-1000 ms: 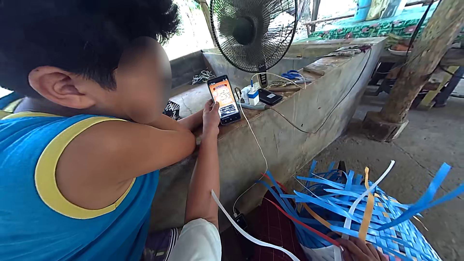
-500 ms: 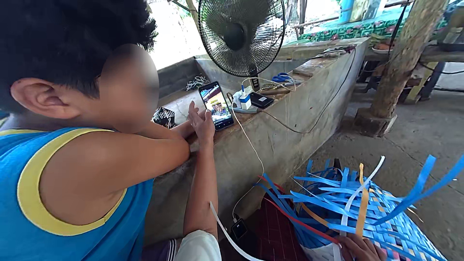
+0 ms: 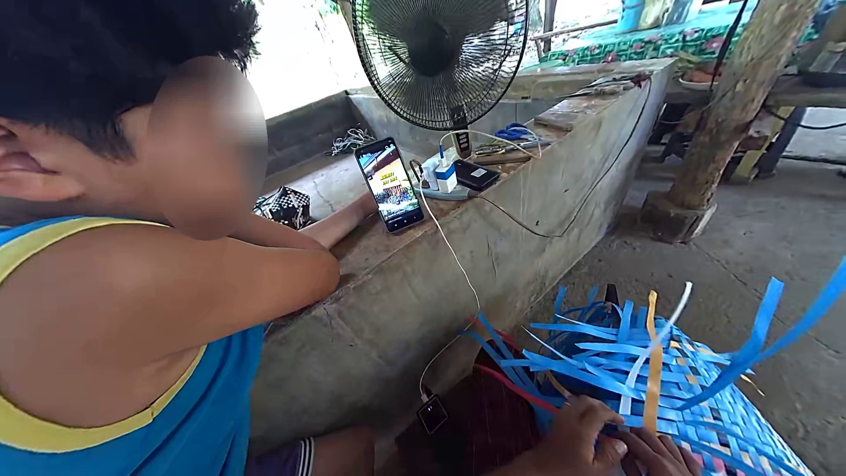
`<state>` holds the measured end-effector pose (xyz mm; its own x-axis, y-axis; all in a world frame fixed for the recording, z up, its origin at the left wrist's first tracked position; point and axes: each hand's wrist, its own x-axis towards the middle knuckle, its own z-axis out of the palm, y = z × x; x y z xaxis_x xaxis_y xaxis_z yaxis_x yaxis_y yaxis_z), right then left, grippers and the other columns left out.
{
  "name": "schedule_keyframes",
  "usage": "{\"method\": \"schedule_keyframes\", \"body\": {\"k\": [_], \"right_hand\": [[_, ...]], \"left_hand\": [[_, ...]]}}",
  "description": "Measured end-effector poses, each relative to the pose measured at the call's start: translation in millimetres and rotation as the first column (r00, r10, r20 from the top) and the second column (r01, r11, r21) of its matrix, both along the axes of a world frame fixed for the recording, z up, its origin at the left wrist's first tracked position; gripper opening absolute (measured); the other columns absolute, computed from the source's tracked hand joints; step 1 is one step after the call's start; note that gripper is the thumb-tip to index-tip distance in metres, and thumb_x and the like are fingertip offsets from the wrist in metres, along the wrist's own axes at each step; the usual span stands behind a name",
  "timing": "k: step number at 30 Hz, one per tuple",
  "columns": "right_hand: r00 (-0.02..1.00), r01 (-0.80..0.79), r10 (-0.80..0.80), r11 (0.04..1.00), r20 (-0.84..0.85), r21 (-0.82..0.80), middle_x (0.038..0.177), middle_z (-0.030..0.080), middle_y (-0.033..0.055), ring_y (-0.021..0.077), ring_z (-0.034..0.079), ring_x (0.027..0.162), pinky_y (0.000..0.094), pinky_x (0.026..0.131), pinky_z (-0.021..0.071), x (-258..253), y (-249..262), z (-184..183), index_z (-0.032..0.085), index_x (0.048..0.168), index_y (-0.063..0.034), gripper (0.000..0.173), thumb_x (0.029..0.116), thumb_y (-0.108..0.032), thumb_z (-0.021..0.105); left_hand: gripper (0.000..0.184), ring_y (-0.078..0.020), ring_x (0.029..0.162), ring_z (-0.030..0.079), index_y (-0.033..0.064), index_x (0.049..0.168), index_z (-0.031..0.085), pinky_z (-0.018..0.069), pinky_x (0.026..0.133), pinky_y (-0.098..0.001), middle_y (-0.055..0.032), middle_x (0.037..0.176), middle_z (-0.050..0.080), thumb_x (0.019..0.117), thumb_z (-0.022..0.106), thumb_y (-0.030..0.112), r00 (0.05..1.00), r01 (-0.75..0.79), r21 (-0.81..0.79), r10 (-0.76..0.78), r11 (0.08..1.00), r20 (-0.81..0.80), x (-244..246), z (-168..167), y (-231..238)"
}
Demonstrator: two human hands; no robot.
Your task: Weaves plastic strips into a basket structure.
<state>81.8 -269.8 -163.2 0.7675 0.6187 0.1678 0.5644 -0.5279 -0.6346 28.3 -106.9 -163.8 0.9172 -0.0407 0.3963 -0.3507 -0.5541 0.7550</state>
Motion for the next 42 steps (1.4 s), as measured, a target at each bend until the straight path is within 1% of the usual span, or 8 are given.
{"method": "schedule_keyframes", "body": {"k": [5,10,17,21,26,29,36,42], "right_hand": [[1.0,0.005,-0.005,1.0,-0.007,-0.005,0.107,0.07,0.029,0.0548,0.062,0.105,0.0744,0.098,0.0362,-4.0,-4.3,-1.6,0.075,0.104,0.0057,0.021,0.0905,-0.004,0.063],[1.0,0.016,-0.016,1.0,-0.009,-0.004,0.111,0.069,0.0308,0.0562,0.06,0.11,0.0752,0.102,0.0337,-4.7,-3.0,-4.1,0.075,0.103,0.0078,0.023,0.0819,0.004,0.066],[0.99,0.071,-0.07,0.997,-0.122,0.004,0.118,0.07,0.0229,0.0478,0.06,0.119,0.0697,0.112,0.0301,-3.6,4.9,1.5,0.065,0.128,-0.0004,0.033,0.0964,-0.008,0.059],[0.986,0.076,-0.072,0.997,-0.148,0.023,0.116,0.071,0.0204,0.043,0.062,0.117,0.0668,0.112,0.0308,-1.4,4.8,-3.6,0.061,0.135,-0.0022,0.038,0.0974,-0.006,0.054],[0.988,0.053,-0.05,0.998,-0.148,0.014,0.119,0.072,0.0171,0.0387,0.063,0.117,0.0631,0.113,0.032,-2.2,4.3,-12.3,0.057,0.141,-0.0075,0.042,0.0987,-0.006,0.054],[0.969,0.084,-0.064,0.994,-0.239,0.072,0.13,0.067,0.0178,0.0408,0.056,0.126,0.0586,0.112,0.0391,3.1,-2.9,8.0,0.056,0.145,-0.0098,0.048,0.0972,-0.002,0.059],[0.74,0.502,0.016,0.653,-0.673,0.567,0.102,0.071,0.0097,0.0195,0.074,0.087,0.0395,0.081,0.0634,8.3,-20.1,58.8,0.04,0.147,-0.0119,0.041,0.1066,-0.01,0.045],[0.607,0.04,-0.053,0.999,-0.793,-0.036,0.105,0.069,0.0244,0.0349,0.068,0.094,0.0549,0.091,0.0522,-16.2,-4.3,5.5,0.064,0.119,0.0071,0.042,0.1056,-0.032,0.056]], "left_hand": [[0.033,-0.0331,0.111,0.063,0.0059,0.11,0.072,0.0456,0.103,-0.0489,-0.0152,0.11,0.069,0.1004,0.058,0.034,0.981,-0.098,0.237,0.053,0.967,0.187,14.2,-27.1,-4.0],[0.025,-0.0299,0.111,0.062,0.0092,0.118,0.071,0.0461,0.103,-0.0452,-0.0134,0.111,0.068,0.0975,0.059,0.016,0.954,-0.15,0.277,0.065,0.949,0.292,-5.1,-30.4,-18.0],[0.032,-0.0373,0.115,0.067,-0.0022,0.121,0.07,0.0464,0.105,-0.0593,-0.0204,0.115,0.073,0.1044,0.053,0.02,0.898,-0.124,0.306,0.238,0.944,-0.37,13.9,-2.6,14.1],[0.026,-0.0385,0.108,0.069,-0.0059,0.109,0.073,0.0513,0.097,-0.0578,-0.0226,0.11,0.072,0.1,0.055,0.012,0.974,-0.083,0.248,0.131,0.965,-0.183,17.9,-11.1,9.7],[0.042,-0.0333,0.113,0.068,-0.0082,0.129,0.062,0.0516,0.102,-0.0493,-0.0251,0.119,0.069,0.1006,0.064,0.024,0.847,-0.045,0.096,0.089,0.994,-0.524,26.1,-9.7,3.3],[0.032,-0.0205,0.09,0.069,-0.0069,0.112,0.068,0.0559,0.087,-0.039,-0.0159,0.096,0.072,0.0996,0.065,0.022,0.798,-0.047,0.026,0.053,0.999,-0.6,28.9,-13.1,13.2],[0.027,-0.0117,0.076,0.062,-0.003,0.095,0.073,0.0518,0.078,-0.0351,-0.0084,0.079,0.068,0.1018,0.061,0.02,0.8,-0.055,0.059,0.079,0.997,-0.595,18.2,-10.5,18.0],[0.027,-0.0113,0.088,0.067,-0.0058,0.11,0.071,0.054,0.087,-0.0319,-0.0123,0.095,0.073,0.105,0.053,0.013,0.824,0.046,-0.055,-0.069,0.997,-0.563,16.0,-17.4,27.2]]}}
